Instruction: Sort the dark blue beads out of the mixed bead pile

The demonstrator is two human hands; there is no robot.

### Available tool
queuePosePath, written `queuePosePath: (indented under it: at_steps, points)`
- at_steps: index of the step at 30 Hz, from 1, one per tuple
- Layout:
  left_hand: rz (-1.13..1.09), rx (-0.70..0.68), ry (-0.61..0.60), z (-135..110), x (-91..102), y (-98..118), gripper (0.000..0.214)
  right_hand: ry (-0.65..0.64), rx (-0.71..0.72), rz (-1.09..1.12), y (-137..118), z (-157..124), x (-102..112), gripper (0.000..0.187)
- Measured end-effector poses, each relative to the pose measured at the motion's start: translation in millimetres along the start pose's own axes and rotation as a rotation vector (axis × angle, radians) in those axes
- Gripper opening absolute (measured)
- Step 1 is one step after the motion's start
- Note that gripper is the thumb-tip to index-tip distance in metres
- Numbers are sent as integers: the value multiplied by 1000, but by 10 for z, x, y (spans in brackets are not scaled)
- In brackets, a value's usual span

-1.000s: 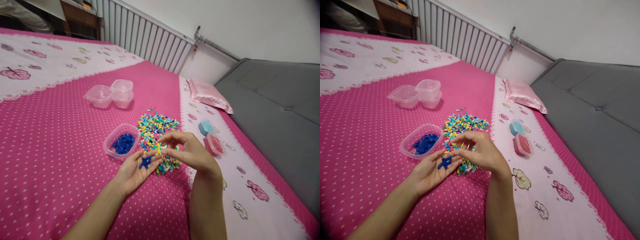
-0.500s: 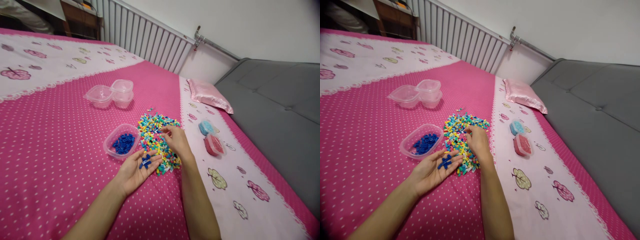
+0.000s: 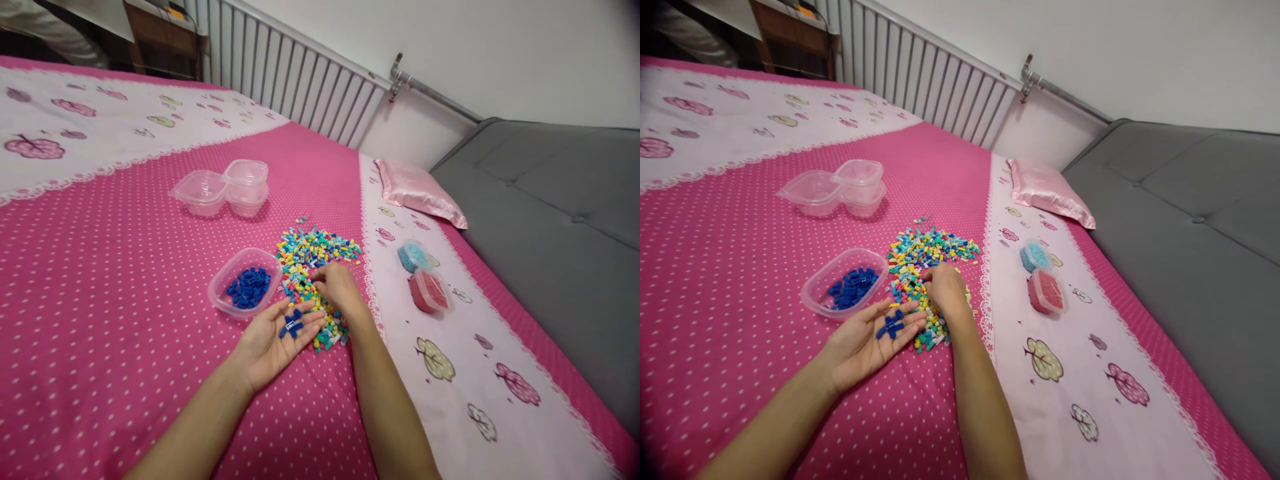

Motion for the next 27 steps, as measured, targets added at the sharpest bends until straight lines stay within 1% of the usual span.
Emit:
queuePosePath:
  at_steps: [6,11,17,22,27]
  points:
    - [-12,7,-19,3,-9,-4,40,32,9,-7,-13,-16,28,16]
    - [-18,9,-17,7,-4,-2,40,101,15,58,1,-39,134,14]
    - [-9,-2,10,-11,-10,4,42,241,69,149,3,-112,381,14]
    - [-16,12,-12,1,-8,-6,41,352,127,292,-71,-237,620,12]
    - [-19,9,-9,4,-6,-6,42,432,186,404,-156,-386,815,15]
Point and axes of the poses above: each hand's wrist, its own z-axis towards the middle knuckle, its own x-axis out of the back of the hand, y = z × x, the point moved 6 cm from there along z, towards the middle knuckle, and after that the axes turned 13 degrees about x, right-handed, at the moved point
